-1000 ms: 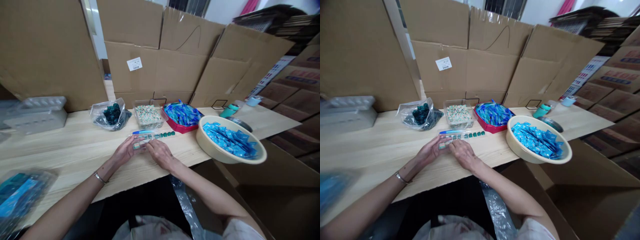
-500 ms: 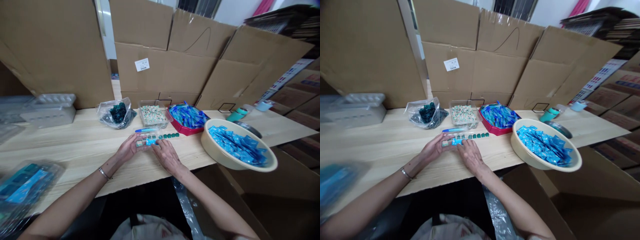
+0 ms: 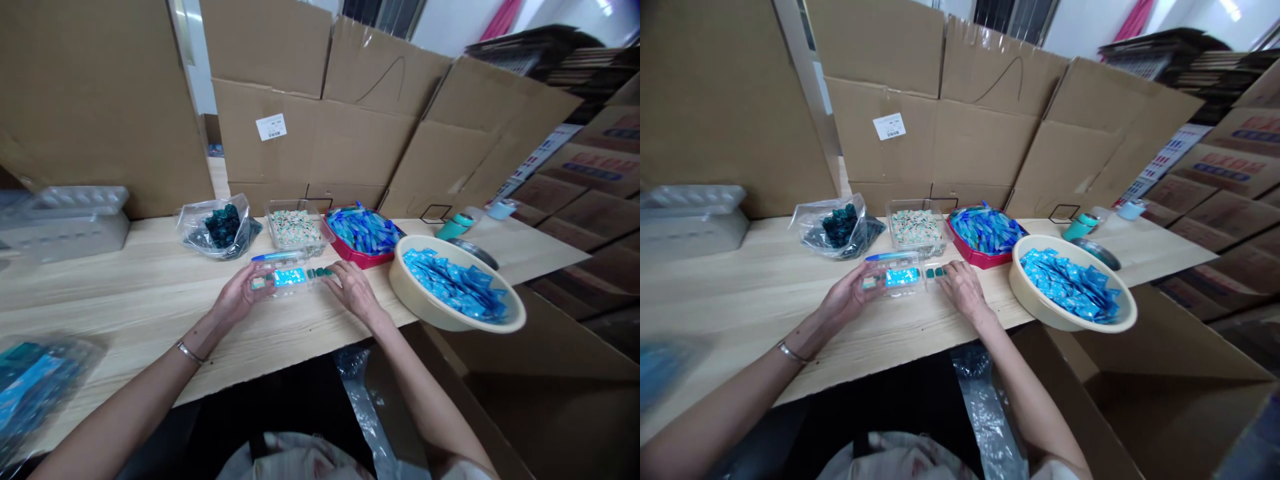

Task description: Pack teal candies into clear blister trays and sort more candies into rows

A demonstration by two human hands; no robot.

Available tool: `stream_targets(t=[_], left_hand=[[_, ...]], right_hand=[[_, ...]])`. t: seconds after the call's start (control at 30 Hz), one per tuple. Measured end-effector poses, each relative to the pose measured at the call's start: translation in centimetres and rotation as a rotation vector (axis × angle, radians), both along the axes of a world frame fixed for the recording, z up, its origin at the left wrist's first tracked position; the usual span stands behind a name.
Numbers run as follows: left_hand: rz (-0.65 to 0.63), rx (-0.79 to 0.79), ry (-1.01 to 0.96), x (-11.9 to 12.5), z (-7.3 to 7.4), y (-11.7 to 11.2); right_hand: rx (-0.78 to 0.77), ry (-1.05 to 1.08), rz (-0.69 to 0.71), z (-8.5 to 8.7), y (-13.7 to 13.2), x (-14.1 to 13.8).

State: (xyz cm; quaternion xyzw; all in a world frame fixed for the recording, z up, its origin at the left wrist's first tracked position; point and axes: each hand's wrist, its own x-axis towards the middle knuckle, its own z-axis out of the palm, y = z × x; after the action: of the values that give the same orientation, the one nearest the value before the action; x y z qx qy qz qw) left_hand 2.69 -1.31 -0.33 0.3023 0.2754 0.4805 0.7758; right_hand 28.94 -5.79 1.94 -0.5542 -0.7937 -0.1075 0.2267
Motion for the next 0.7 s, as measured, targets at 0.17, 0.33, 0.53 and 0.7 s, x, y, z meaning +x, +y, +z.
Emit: stream_targets(t=[0.17, 0.33, 0.53, 0.7], left_hand=[[0.027, 0.008, 0.020, -0.4, 0.4, 0.2], [0.036, 0.022, 0.051, -0.5, 0.6, 0.2], [0.067, 0.015, 0.073, -0.3, 1.2, -0.1], [0.078, 0.019, 0.067, -0.1, 2.3, -1.5]], right_hand=[[-0.220, -0.231, 0.166, -2.6, 0.3, 3.6], [-0.137, -0.500, 0.166, -3.5, -1.5, 2.7], [0.000, -0.575, 0.206, -3.8, -2.0, 3.8], [0.065, -0.478, 0.224, -4.1, -3.3, 5.1]])
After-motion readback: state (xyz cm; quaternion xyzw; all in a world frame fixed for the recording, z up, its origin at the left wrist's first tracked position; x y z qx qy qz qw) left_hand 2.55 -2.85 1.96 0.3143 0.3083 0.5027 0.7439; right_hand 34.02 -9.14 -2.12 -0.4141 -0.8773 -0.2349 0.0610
